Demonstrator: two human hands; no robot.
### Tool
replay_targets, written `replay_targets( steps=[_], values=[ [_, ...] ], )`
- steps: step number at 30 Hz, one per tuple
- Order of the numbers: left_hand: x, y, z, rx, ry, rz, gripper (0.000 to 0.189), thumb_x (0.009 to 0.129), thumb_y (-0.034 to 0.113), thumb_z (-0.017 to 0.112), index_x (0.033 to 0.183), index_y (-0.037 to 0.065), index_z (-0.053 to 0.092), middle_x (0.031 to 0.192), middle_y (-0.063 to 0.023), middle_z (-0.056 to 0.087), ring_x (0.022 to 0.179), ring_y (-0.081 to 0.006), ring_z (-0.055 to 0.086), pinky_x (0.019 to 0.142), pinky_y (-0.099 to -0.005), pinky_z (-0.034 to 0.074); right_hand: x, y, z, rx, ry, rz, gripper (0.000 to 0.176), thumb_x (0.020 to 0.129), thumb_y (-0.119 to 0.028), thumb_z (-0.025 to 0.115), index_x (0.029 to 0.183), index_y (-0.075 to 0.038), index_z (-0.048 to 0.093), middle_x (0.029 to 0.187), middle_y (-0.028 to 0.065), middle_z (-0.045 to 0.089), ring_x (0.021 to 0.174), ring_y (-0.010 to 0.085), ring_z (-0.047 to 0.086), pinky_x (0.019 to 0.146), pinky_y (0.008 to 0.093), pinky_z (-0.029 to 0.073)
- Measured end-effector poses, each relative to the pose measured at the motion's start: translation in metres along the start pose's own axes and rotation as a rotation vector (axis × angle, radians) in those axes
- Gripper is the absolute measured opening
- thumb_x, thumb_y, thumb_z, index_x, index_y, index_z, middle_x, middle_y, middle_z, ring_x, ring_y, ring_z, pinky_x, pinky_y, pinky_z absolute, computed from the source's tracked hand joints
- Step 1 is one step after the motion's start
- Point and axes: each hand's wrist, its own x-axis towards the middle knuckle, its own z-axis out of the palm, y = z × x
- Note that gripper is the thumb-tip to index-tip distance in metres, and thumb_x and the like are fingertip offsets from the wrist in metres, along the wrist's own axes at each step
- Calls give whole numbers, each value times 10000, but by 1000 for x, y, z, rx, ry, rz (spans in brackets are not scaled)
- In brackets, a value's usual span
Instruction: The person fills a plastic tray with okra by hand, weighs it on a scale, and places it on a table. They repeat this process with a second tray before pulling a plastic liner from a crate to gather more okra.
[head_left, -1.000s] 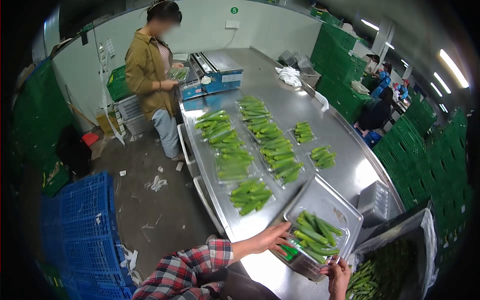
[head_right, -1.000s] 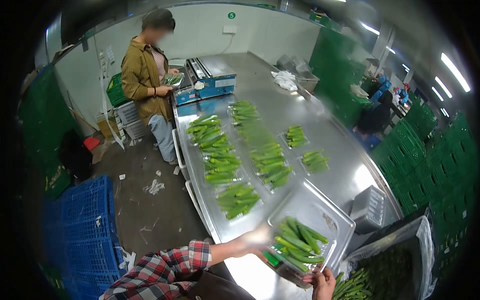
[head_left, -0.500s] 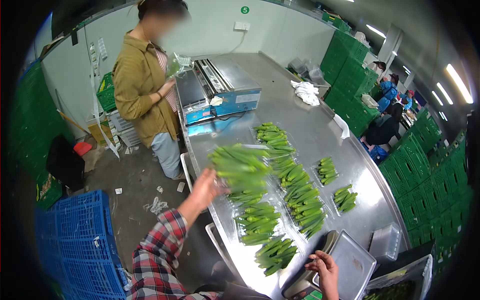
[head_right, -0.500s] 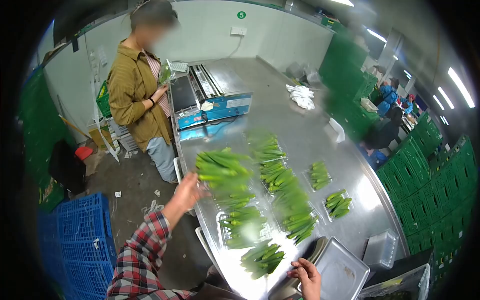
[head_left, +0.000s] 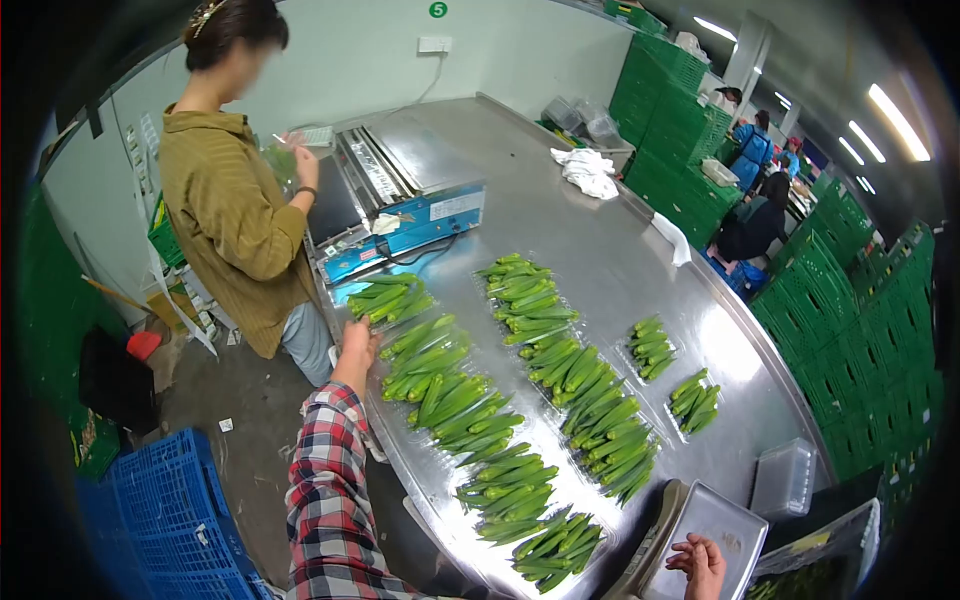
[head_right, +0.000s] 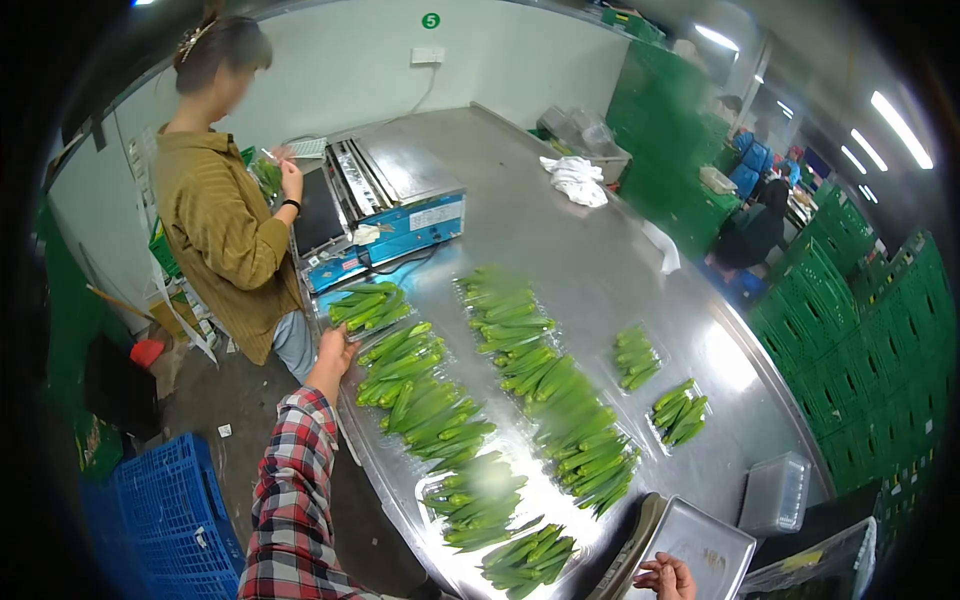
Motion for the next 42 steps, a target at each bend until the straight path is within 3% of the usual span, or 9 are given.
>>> replay_targets(
  steps=[2,10,15,18,23,26,32,33,42],
  values=[
    [15,-3,-8,325,106,-67,418,845,182,491,1214,-1,421,1186,-204,486,1056,-340,494,746,-392,473,-3,4,-16,-33,48,-8,341,915,-222,483,1150,22,518,943,125,615,740,142,578,689,277,486],
    [7,-13,-34,520,246,478,353,823,219,497,1093,-7,514,1051,-175,547,968,-278,517,823,-368,407,-15,29,-85,-38,358,-82,215,877,-111,497,1021,47,524,799,116,614,626,179,596,607,293,509],
    [-78,6,-31,446,-195,584,345,899,240,438,1171,33,489,1111,-89,531,966,-168,522,846,-296,409,-3,28,-144,-442,673,-250,201,870,-184,512,785,-7,555,680,40,570,598,104,518,565,251,412],
    [-192,-2,-22,275,-340,468,364,920,258,453,1217,48,464,1067,-55,555,932,-133,541,792,-263,435,14,45,-196,-281,760,-349,184,875,-138,505,950,11,584,765,64,608,701,122,584,673,255,469],
    [-383,-84,-31,546,-624,314,344,931,274,433,1154,18,489,883,-78,572,735,-122,555,646,-249,460,60,81,-292,-940,642,-516,483,754,60,446,1232,-5,418,1210,201,473,1149,317,450,966,346,363],
    [-503,-113,-19,732,-728,123,237,921,170,455,938,-37,569,850,-100,617,771,-155,581,723,-270,456,106,81,-332,-1202,612,-466,498,766,26,439,1260,-12,402,1235,198,461,1163,317,438,973,357,353],
    [-620,-174,-27,680,-812,-175,251,926,175,447,921,-49,560,822,-135,630,716,-185,610,669,-289,484,149,63,-367,-1558,266,-295,215,794,-112,448,946,-48,586,984,142,568,989,280,526,868,378,402],
    [-629,-180,-29,690,-791,-198,253,926,176,448,925,-52,559,821,-139,630,716,-187,611,673,-289,486,150,64,-369,-1578,335,-481,122,786,-114,462,789,-77,578,871,97,567,919,252,533,825,389,404],
    [-663,-188,-31,701,-782,-214,264,919,191,466,953,-56,555,839,-136,627,727,-182,595,686,-290,478,130,48,-365,-1470,376,-829,104,727,-84,515,807,-128,563,856,76,555,874,232,541,738,350,421]
  ],
)
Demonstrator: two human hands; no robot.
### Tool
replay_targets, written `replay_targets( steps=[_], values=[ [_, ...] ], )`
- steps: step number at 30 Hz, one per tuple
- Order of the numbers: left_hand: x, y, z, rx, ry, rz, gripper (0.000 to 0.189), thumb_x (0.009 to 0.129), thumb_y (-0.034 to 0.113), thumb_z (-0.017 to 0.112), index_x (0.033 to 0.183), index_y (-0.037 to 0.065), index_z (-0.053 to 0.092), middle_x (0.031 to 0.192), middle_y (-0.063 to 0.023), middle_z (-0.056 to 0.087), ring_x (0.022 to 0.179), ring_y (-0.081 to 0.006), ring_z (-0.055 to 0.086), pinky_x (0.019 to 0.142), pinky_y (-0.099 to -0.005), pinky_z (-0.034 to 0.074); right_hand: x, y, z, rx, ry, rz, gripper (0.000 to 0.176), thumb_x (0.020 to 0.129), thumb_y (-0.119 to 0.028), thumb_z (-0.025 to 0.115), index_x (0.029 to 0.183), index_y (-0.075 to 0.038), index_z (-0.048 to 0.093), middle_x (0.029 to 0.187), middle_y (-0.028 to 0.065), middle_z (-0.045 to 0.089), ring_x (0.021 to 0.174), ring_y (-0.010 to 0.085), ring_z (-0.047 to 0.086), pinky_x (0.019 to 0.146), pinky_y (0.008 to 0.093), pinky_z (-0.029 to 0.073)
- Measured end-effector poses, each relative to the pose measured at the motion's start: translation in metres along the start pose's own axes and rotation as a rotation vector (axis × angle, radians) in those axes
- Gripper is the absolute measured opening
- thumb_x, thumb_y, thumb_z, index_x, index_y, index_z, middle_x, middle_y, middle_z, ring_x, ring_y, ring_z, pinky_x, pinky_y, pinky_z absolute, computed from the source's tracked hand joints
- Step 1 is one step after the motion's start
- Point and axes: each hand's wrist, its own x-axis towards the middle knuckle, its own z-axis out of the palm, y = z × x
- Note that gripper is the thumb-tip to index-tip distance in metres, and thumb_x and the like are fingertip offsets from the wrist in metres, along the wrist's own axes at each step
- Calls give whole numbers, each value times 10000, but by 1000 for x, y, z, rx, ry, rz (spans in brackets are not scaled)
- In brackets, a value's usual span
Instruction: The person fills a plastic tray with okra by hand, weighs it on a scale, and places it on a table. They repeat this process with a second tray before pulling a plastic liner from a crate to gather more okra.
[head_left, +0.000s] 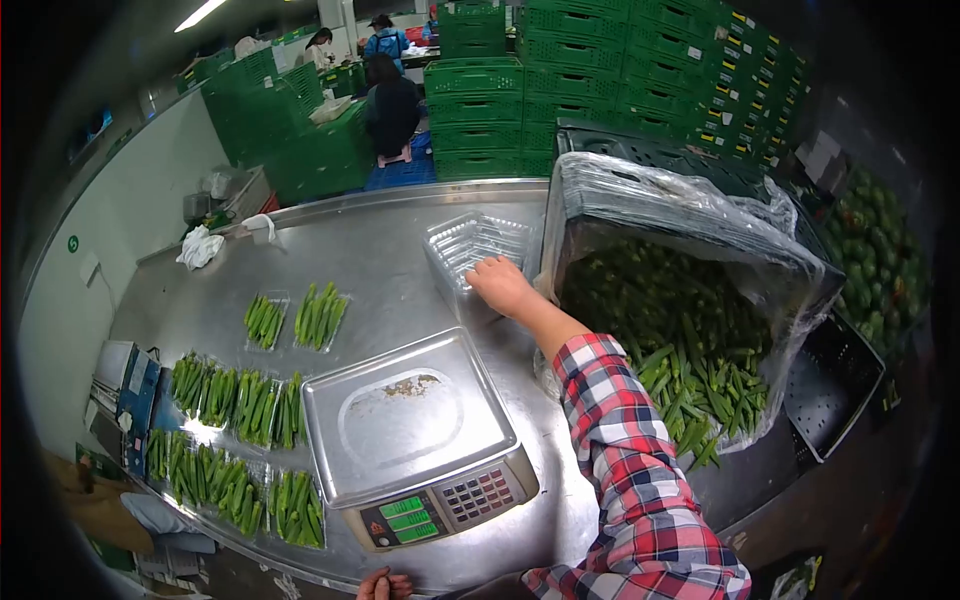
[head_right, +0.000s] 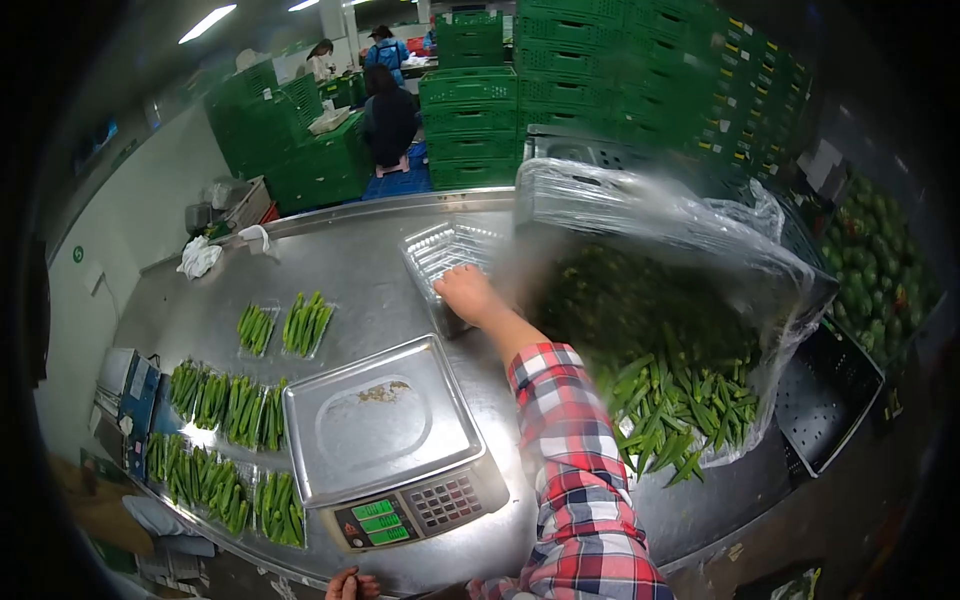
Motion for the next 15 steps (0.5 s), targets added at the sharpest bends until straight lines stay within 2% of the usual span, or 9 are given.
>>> replay_targets(
  steps=[3,6,7,8,10,11,12,13,15],
  values=[
    [2,17,10,35,-24,8,272,918,207,467,967,-45,556,842,-128,627,738,-179,589,692,-288,469,-20,-32,-32,153,190,100,150,690,-70,528,822,-127,569,830,75,540,861,238,527,743,351,409],
    [12,22,20,59,-121,-75,323,927,270,438,1019,-23,539,884,-132,621,763,-182,579,730,-286,453,-87,-78,-70,302,408,18,265,665,-33,564,917,-111,593,853,70,541,811,250,519,728,370,408],
    [15,28,24,86,-172,-145,361,935,301,405,1035,-20,536,931,-144,614,826,-198,573,765,-297,442,-117,-96,-82,365,403,13,277,641,-27,575,908,-96,584,905,91,544,852,280,520,747,383,406],
    [46,-14,11,-121,-315,34,458,931,375,392,1210,15,427,865,-117,572,712,-173,569,637,-269,483,-151,-111,-99,388,355,35,274,642,-25,582,907,-93,580,934,99,544,880,293,520,769,398,407],
    [48,-4,33,-174,-410,13,538,927,441,343,1250,12,376,906,-152,584,736,-218,589,628,-301,501,-214,-143,-120,451,317,86,257,659,-27,597,907,-90,571,1012,124,541,954,326,513,833,443,407],
    [50,0,42,-168,-496,-23,544,931,446,322,1259,14,361,933,-164,579,760,-230,591,639,-311,503,-246,-159,-135,436,204,150,243,681,-36,599,916,-87,567,1035,139,538,970,331,515,855,465,410],
    [54,4,49,-162,-578,-53,551,934,452,301,1268,16,346,959,-176,574,784,-243,593,651,-322,505,-270,-176,-150,476,191,216,228,686,-46,605,907,-80,561,1048,151,537,976,336,521,842,466,422],
    [59,8,58,-160,-656,-80,558,938,457,280,1277,17,331,986,-189,569,807,-255,594,663,-333,507,-304,-186,-152,458,145,195,207,699,-68,616,897,-75,554,1075,161,533,996,339,523,837,458,432],
    [77,8,76,-108,-808,-134,529,944,420,297,1288,18,310,1003,-197,566,818,-261,598,669,-337,511,-346,-207,-177,475,21,231,187,716,-78,610,893,-80,549,1111,162,525,1021,340,518,846,450,434]
  ],
)
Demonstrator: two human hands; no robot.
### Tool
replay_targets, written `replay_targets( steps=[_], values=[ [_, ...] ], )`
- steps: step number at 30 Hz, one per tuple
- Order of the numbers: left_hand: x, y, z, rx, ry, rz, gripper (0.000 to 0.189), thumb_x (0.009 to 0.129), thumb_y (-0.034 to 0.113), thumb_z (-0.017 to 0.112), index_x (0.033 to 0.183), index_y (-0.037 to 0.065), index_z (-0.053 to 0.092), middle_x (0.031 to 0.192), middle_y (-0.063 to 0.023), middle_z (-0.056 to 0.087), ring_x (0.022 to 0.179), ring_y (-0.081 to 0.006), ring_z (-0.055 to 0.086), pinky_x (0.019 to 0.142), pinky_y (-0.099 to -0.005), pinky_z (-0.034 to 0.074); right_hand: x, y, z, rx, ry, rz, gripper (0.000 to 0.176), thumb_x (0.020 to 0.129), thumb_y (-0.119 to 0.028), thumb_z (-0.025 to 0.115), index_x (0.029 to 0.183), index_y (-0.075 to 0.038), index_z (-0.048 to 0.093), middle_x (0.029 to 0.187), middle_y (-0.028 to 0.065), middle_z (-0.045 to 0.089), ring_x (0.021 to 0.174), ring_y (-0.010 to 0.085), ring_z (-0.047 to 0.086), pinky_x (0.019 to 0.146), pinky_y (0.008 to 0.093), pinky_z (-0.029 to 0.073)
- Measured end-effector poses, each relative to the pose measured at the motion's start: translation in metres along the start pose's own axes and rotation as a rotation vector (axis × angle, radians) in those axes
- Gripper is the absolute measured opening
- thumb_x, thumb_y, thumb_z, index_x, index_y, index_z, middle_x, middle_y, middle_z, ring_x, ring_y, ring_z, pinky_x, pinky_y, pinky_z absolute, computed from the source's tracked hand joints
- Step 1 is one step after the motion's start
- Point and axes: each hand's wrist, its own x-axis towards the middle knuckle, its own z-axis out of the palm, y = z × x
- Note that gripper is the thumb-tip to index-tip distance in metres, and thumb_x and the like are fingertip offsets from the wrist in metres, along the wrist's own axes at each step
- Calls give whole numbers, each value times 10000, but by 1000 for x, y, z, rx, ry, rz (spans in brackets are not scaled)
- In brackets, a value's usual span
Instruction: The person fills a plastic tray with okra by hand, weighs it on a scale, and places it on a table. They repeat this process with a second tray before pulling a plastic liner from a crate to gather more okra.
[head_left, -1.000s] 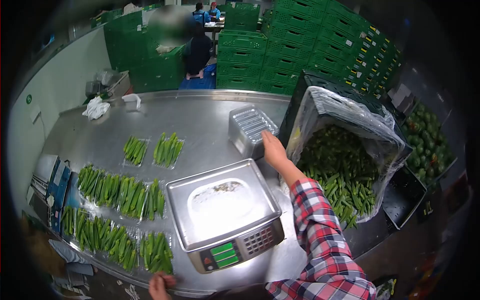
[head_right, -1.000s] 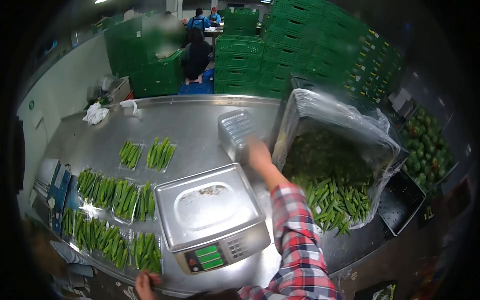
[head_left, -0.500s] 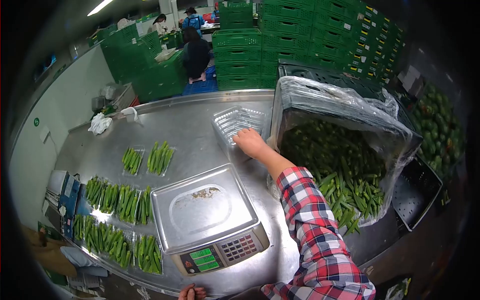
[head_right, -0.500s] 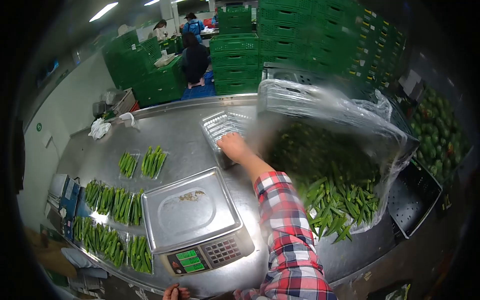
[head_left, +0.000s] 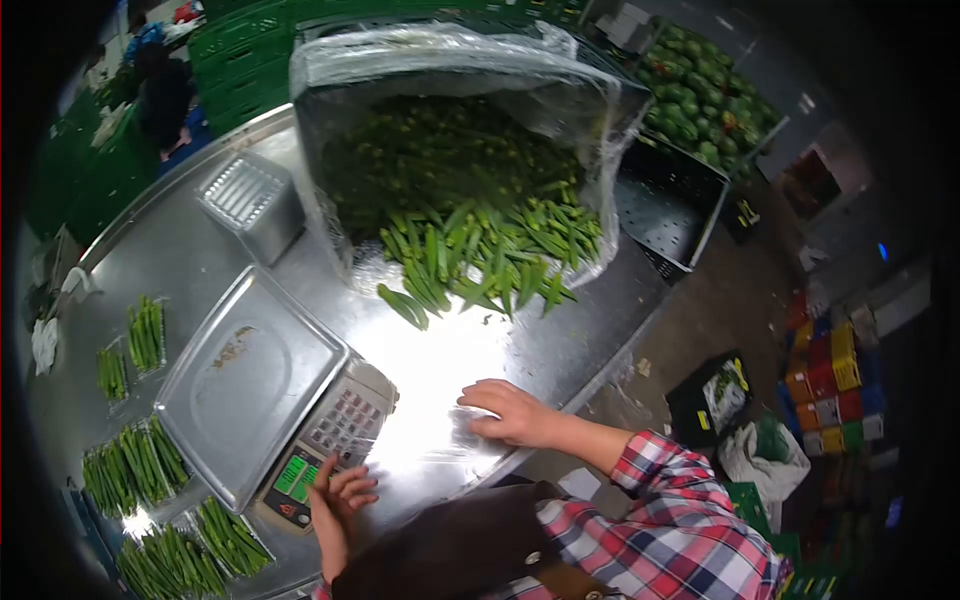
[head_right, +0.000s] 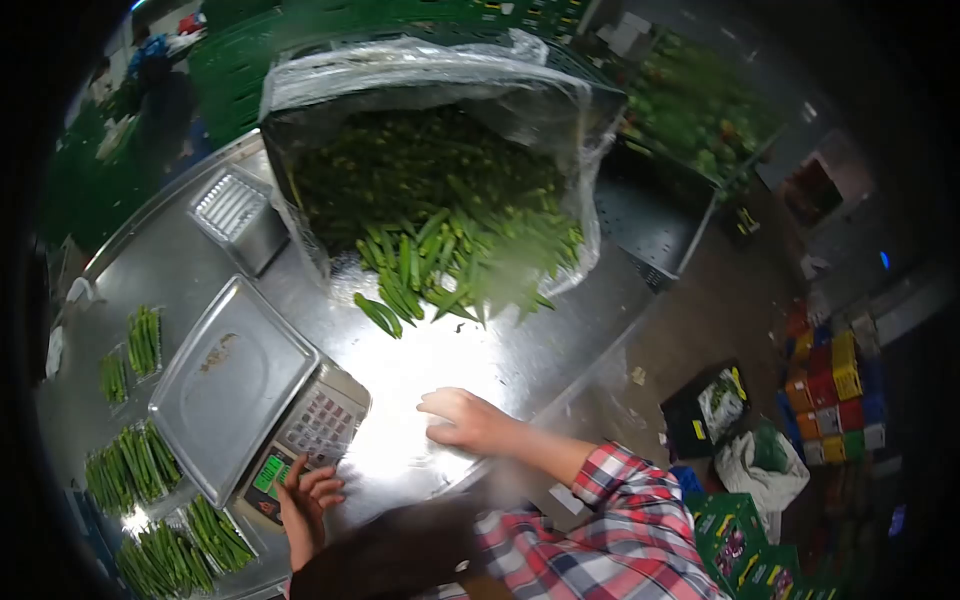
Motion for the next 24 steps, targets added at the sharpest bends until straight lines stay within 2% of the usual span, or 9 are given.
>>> replay_targets(
  steps=[4,7,8,11,13,16,20,23,24],
  values=[
    [36,-6,34,192,-201,-260,457,939,263,391,1301,11,271,994,-208,565,811,-256,604,650,-327,527,-60,-27,-22,-69,-149,80,258,715,-68,582,965,-107,538,1192,131,480,1071,315,491,896,415,410],
    [52,-46,49,246,-223,-324,455,892,102,452,1299,11,269,958,-196,564,791,-236,605,606,-299,542,-84,-22,-26,-160,-170,187,307,721,-47,590,1012,-137,547,1210,120,477,1066,292,494,908,413,395],
    [56,-63,53,206,-179,-310,466,857,16,463,1287,3,285,927,-168,545,768,-217,597,572,-297,552,-89,-14,-30,-252,-171,334,332,731,-58,592,1056,-106,542,1181,149,490,1040,293,498,892,387,394],
    [61,-103,69,277,-60,-234,443,855,-1,451,1274,-6,306,917,-141,519,746,-212,588,557,-305,555,-110,43,-31,-246,262,838,230,774,-107,586,988,-34,543,1076,192,537,910,318,555,769,372,445],
    [60,-115,86,300,42,-251,440,846,-6,455,1263,-14,317,927,-129,506,744,-201,580,554,-312,555,-114,95,-38,-67,421,1192,262,804,-219,580,913,15,537,910,204,576,797,336,573,701,379,448],
    [54,-117,122,507,154,-201,394,840,29,482,1220,-2,382,923,-121,545,739,-175,567,580,-295,506,-105,164,-54,-48,418,1431,331,789,-330,603,828,-6,547,790,166,592,737,327,582,654,391,450],
    [56,-150,112,683,271,-93,285,829,73,531,1095,-22,492,805,-97,596,694,-139,544,632,-282,441,-105,207,-58,1,178,1384,399,724,-386,641,784,-2,555,752,156,602,713,322,584,636,389,446],
    [52,-147,125,694,331,-125,295,829,80,540,1095,-38,485,802,-95,593,695,-131,540,632,-276,443,-117,223,-73,189,322,1284,315,704,-293,654,793,-4,562,772,159,586,721,326,561,654,391,438],
    [50,-145,133,700,363,-129,291,836,72,534,1098,-43,480,806,-87,592,696,-123,530,624,-276,439,-117,233,-77,76,362,1164,294,694,-259,658,809,-5,564,782,158,577,735,322,551,666,389,435]
  ],
)
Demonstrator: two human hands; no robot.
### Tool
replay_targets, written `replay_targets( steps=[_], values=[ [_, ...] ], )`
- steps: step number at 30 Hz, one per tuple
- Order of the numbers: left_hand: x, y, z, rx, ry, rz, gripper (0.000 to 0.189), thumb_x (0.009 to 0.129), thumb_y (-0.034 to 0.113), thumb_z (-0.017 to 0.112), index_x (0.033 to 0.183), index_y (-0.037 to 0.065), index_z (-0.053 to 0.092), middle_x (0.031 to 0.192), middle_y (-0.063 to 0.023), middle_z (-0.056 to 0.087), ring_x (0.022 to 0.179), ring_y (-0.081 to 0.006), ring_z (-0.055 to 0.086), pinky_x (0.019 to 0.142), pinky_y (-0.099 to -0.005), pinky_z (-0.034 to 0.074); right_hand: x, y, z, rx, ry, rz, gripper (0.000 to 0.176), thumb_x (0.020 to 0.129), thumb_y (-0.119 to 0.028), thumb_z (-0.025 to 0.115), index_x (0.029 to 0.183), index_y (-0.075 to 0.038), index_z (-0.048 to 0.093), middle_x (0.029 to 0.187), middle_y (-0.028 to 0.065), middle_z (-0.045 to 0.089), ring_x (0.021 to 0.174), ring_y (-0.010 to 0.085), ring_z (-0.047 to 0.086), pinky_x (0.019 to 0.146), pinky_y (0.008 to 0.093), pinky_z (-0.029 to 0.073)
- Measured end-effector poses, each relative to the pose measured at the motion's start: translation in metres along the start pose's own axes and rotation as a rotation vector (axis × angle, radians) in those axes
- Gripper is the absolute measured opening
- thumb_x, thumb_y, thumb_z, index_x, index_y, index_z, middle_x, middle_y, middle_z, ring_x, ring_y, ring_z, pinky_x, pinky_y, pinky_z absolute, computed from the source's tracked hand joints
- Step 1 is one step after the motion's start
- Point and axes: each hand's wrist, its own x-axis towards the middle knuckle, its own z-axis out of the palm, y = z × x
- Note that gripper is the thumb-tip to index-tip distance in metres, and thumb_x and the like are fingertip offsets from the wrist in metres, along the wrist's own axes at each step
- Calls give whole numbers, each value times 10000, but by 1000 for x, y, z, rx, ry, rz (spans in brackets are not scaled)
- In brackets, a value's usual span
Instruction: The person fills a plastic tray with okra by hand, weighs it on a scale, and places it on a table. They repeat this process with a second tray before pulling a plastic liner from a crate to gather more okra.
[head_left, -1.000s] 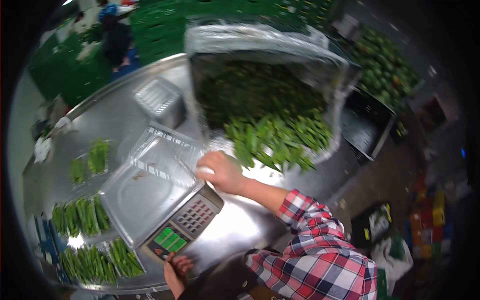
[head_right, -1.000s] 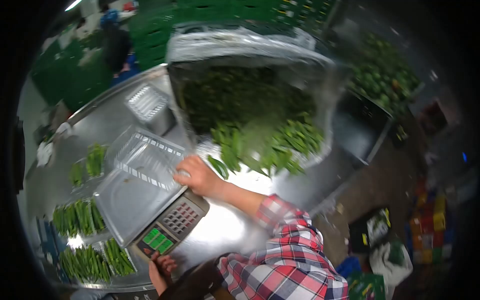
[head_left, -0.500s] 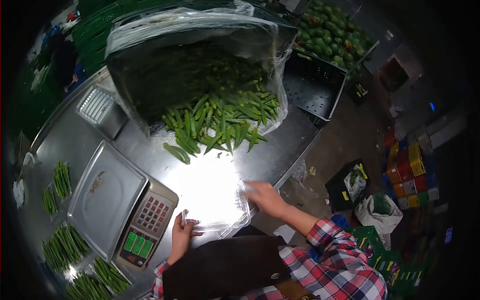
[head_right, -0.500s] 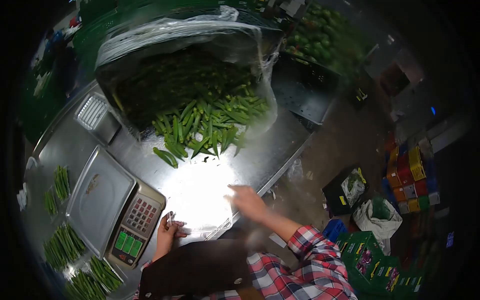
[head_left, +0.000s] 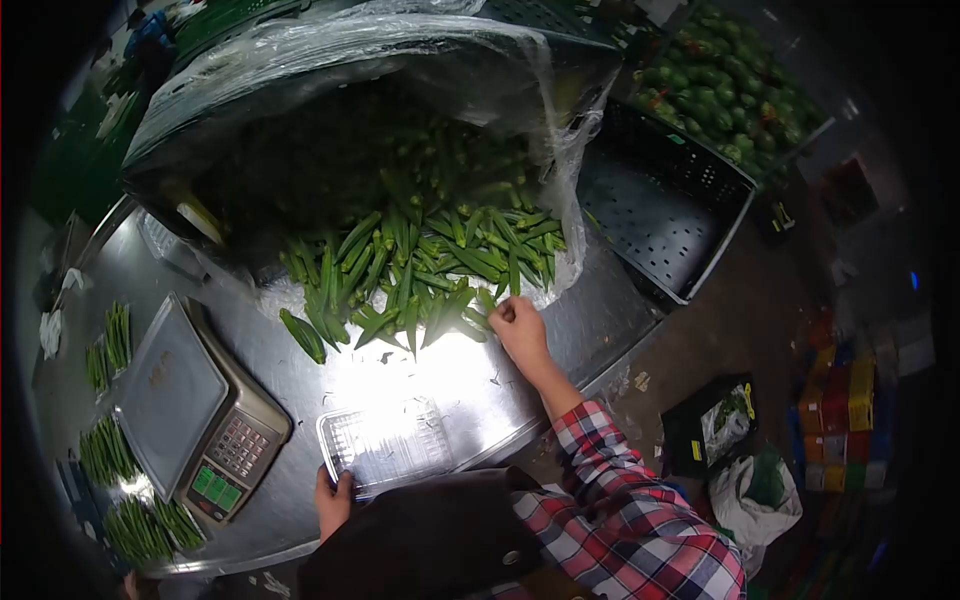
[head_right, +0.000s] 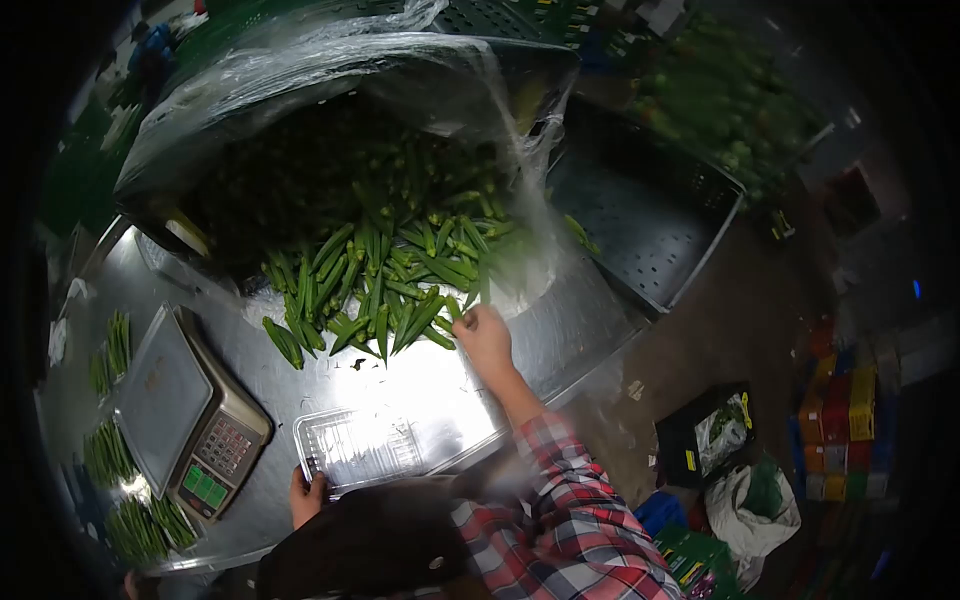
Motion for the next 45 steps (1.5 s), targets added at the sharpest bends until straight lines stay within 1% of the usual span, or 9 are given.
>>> replay_targets(
  steps=[5,11,15,18,21,27,31,37,45],
  values=[
    [-16,15,28,-38,85,11,309,841,101,552,1113,-31,486,835,-108,587,717,-125,516,644,-276,435,66,-16,3,-322,166,-453,321,633,-130,673,918,-25,566,858,131,538,868,287,496,755,387,385],
    [-10,26,36,280,144,185,320,830,85,558,1132,-6,508,719,-66,531,664,-126,478,628,-254,416,81,-20,17,-568,-47,-415,387,589,-144,693,925,-19,547,913,143,515,904,299,456,808,382,361],
    [-6,42,29,207,4,-14,324,827,58,545,1140,-8,502,834,-109,537,751,-182,517,707,-286,431,41,-33,-1,-380,-91,-541,337,621,-142,643,914,0,555,869,149,500,870,315,454,763,392,393],
    [-2,35,31,389,173,502,346,804,51,554,1138,-22,493,994,-162,525,910,-276,518,816,-341,416,-26,-49,-1,-152,-475,-628,350,630,-141,623,952,-17,564,867,157,502,855,324,457,753,405,405],
    [-6,62,36,510,113,721,384,775,58,571,1138,-30,483,1122,-195,485,1045,-344,464,910,-382,371,-77,-57,16,-180,-779,-704,366,635,-150,633,976,-33,569,876,150,510,838,317,475,752,409,406],
    [11,58,69,858,-241,971,547,723,286,668,1199,85,489,1261,-145,415,1170,-325,399,999,-500,265,-58,-35,34,-114,-637,-780,297,672,-107,602,956,-37,554,882,131,527,859,310,496,770,403,402],
    [10,35,77,969,-242,1065,537,728,383,634,1182,115,528,1200,-126,458,1157,-290,413,1005,-548,224,5,-49,22,-390,-149,-946,410,659,-28,549,1069,-47,538,1019,134,500,1028,284,463,933,401,333],
    [12,20,74,1004,-184,1017,424,761,262,563,1159,116,552,1003,-99,509,1022,-240,474,970,-504,280,37,-31,33,-559,-287,-966,464,647,-8,552,1107,-49,508,1150,114,467,1160,281,392,980,429,287],
    [2,30,61,792,-300,862,424,757,203,550,1167,91,542,1094,-143,503,1006,-285,491,893,-396,376,49,-45,14,-636,-487,-1006,441,626,-87,665,1044,-85,527,1019,82,499,1107,255,419,1005,423,270]
  ],
)
